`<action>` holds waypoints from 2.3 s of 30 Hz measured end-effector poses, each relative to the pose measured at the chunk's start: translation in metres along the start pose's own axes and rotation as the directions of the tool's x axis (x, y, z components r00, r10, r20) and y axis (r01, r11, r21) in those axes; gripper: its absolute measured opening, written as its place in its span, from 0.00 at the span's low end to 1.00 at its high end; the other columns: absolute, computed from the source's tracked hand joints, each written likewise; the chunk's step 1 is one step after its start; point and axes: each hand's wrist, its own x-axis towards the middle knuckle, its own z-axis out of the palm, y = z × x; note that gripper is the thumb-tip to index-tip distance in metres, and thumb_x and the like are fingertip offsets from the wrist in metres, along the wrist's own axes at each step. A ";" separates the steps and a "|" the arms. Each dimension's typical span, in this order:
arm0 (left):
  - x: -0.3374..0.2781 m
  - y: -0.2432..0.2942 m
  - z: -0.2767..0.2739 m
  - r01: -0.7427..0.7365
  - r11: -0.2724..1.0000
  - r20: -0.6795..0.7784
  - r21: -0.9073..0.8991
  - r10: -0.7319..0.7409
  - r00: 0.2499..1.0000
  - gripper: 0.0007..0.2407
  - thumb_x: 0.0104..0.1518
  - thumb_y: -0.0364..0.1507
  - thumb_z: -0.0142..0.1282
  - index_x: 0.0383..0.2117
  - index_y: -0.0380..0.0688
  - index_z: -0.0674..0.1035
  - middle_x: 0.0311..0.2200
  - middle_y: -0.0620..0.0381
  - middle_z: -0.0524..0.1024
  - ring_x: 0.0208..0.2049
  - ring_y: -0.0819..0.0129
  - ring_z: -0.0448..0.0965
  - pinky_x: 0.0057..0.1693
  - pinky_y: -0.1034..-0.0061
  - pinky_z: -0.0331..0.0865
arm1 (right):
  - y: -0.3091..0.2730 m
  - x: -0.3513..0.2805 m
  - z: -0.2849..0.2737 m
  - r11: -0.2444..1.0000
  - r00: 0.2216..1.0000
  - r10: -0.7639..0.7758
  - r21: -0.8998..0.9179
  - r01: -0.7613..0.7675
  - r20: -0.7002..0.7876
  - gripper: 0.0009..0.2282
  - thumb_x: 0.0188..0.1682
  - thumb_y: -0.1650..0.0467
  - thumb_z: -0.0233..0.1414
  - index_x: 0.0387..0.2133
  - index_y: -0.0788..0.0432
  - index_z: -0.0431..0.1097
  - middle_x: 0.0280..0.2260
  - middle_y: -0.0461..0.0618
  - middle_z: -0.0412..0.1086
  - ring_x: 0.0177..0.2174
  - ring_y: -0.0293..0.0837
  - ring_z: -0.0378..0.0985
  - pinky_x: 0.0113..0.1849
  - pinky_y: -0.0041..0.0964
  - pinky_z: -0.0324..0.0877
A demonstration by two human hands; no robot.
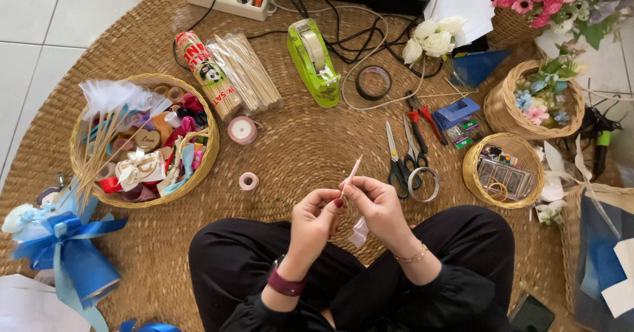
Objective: The person sits on a woven mat and wraps a pink ribbon around a thin wooden stick. They use their hands to secure the ribbon and then use scissors to cut the excess ribbon.
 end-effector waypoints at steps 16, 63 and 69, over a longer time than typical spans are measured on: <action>-0.004 0.044 0.022 -0.555 0.542 0.260 0.632 0.526 0.810 0.10 0.52 0.16 0.46 0.39 0.37 0.74 0.34 0.50 0.72 0.29 0.62 0.72 0.37 0.74 0.69 | 0.019 0.001 -0.005 0.996 0.999 0.019 -0.082 -0.022 -0.036 0.06 0.46 0.74 0.53 0.31 0.66 0.75 0.30 0.50 0.75 0.33 0.36 0.74 0.39 0.28 0.71; 0.003 0.039 0.004 -0.117 0.828 0.104 0.549 0.072 0.992 0.05 0.50 0.30 0.61 0.29 0.45 0.80 0.26 0.63 0.77 0.25 0.77 0.76 0.35 0.84 0.70 | -0.001 0.000 -0.029 0.934 0.992 -0.122 -0.334 0.126 0.031 0.05 0.47 0.71 0.51 0.27 0.60 0.74 0.21 0.41 0.66 0.22 0.32 0.62 0.26 0.27 0.60; 0.004 0.049 0.009 -0.236 0.837 0.094 0.494 0.219 0.971 0.07 0.54 0.31 0.56 0.33 0.43 0.80 0.31 0.59 0.76 0.29 0.74 0.77 0.37 0.82 0.71 | -0.008 0.000 -0.018 0.862 0.959 -0.235 -0.421 0.281 0.158 0.05 0.46 0.72 0.52 0.25 0.61 0.73 0.21 0.44 0.67 0.21 0.35 0.63 0.24 0.29 0.59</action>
